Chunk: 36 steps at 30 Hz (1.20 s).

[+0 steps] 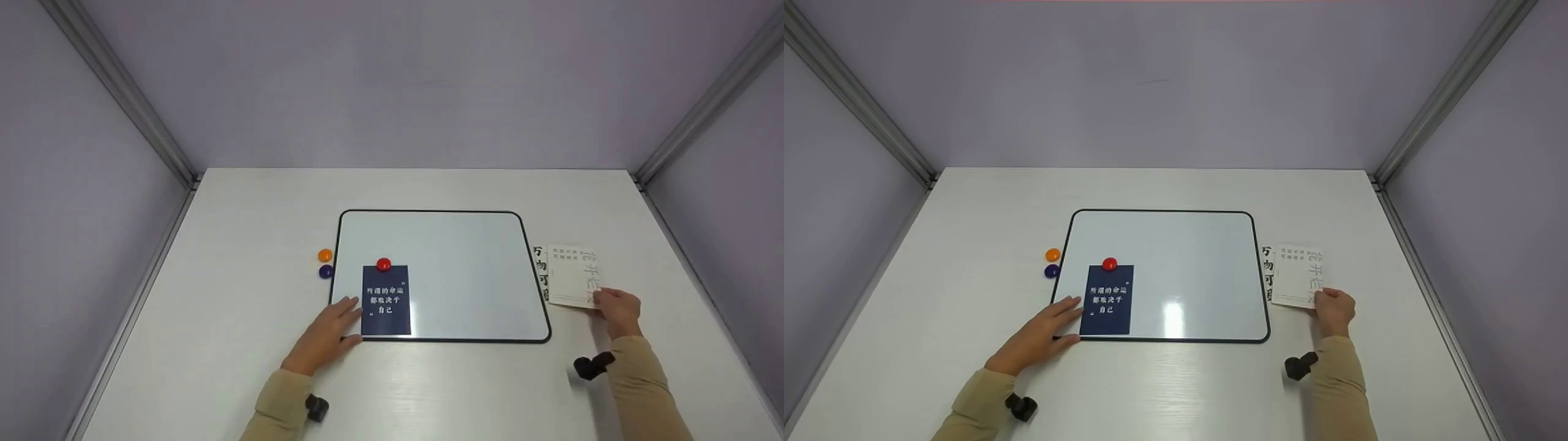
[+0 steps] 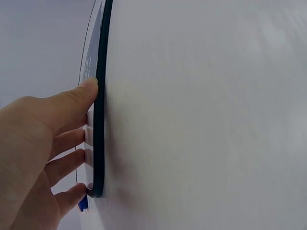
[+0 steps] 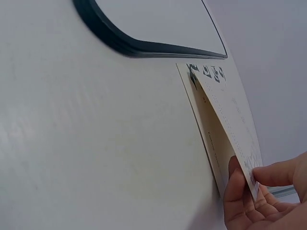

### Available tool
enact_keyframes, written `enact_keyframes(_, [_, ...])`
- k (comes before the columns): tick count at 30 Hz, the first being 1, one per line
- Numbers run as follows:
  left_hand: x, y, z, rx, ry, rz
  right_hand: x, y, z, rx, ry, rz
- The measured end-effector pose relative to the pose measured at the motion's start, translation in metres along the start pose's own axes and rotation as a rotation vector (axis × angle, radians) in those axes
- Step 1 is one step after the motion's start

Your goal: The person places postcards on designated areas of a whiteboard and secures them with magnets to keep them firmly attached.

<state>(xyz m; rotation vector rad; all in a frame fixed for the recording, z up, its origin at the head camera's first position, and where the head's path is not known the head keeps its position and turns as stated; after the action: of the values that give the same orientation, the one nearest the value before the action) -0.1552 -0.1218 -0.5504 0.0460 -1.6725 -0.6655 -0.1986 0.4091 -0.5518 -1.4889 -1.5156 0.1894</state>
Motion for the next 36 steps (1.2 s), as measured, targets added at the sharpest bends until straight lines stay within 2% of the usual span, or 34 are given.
enact_keyframes(6, [0.0, 0.0, 0.001, -0.02, 0.028, -0.003, 0.001, 0.001, -0.002, 0.026, 0.0, 0.066])
enact_keyframes(19, [0.001, 0.0, -0.001, 0.001, 0.004, -0.002, -0.008, -0.006, -0.009, 0.064, -0.027, 0.061])
enact_keyframes(29, [0.001, 0.0, -0.001, 0.004, -0.001, -0.021, -0.015, -0.009, -0.012, 0.06, -0.042, 0.044])
enact_keyframes(36, [0.001, 0.0, 0.0, -0.007, 0.007, -0.002, -0.02, -0.014, -0.022, 0.131, -0.089, 0.042])
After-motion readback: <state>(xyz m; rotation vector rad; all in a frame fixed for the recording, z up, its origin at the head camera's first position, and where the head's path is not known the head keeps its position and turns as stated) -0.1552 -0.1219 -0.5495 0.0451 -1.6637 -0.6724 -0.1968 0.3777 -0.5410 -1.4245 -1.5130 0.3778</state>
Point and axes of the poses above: each hand's wrist, its own z-axis towards the middle knuckle, its own x-axis out of the back of the hand, y = z × x, the point moved 4 cm from there along z, towards the middle knuckle, and after that the axes turned 3 degrees about -z, right-handed, at the moved point
